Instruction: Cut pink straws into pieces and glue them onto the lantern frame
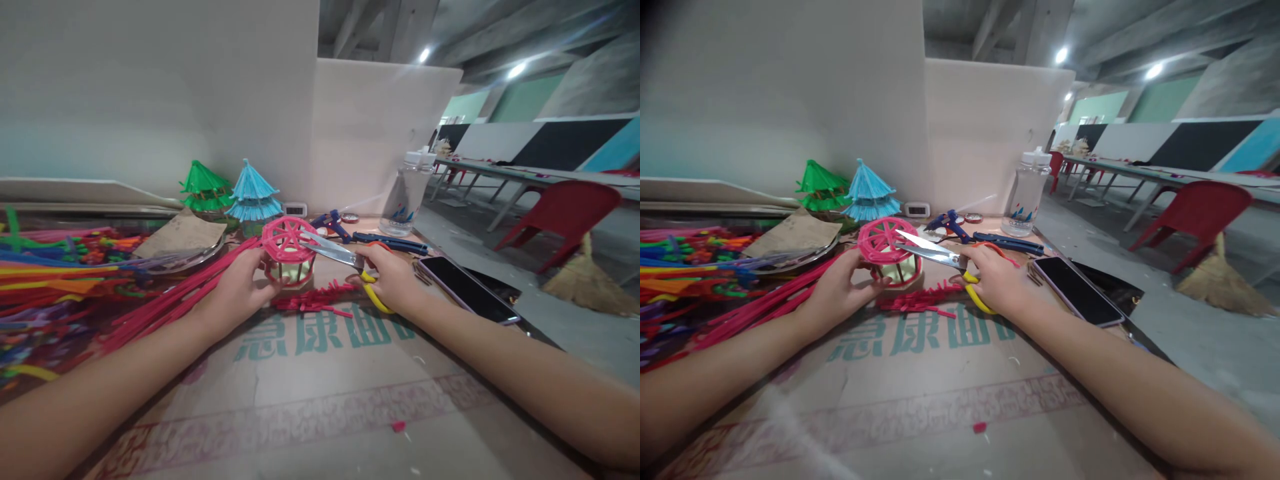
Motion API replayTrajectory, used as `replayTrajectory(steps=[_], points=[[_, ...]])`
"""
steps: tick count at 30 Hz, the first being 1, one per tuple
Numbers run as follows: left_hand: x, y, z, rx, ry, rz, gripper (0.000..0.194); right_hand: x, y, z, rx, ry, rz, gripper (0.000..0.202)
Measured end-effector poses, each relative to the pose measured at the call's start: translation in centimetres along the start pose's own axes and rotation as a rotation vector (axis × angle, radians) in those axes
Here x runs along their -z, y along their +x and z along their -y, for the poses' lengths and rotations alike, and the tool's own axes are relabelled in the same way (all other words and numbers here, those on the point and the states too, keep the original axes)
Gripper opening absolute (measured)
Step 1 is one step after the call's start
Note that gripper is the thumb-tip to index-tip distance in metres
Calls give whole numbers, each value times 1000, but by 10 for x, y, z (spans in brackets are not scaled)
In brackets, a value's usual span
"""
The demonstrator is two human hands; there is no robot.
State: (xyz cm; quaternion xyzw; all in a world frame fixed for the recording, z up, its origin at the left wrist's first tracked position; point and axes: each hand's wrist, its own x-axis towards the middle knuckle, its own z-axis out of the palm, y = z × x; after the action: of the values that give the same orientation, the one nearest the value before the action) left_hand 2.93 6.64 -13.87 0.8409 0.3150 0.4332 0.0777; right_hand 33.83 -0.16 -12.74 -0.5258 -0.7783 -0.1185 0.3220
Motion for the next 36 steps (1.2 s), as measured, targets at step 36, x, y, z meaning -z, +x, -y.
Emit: replayTrajectory(steps=[36], points=[[-12, 3, 20, 361, -134, -35, 52, -4, 3, -2, -180, 32, 11, 47]])
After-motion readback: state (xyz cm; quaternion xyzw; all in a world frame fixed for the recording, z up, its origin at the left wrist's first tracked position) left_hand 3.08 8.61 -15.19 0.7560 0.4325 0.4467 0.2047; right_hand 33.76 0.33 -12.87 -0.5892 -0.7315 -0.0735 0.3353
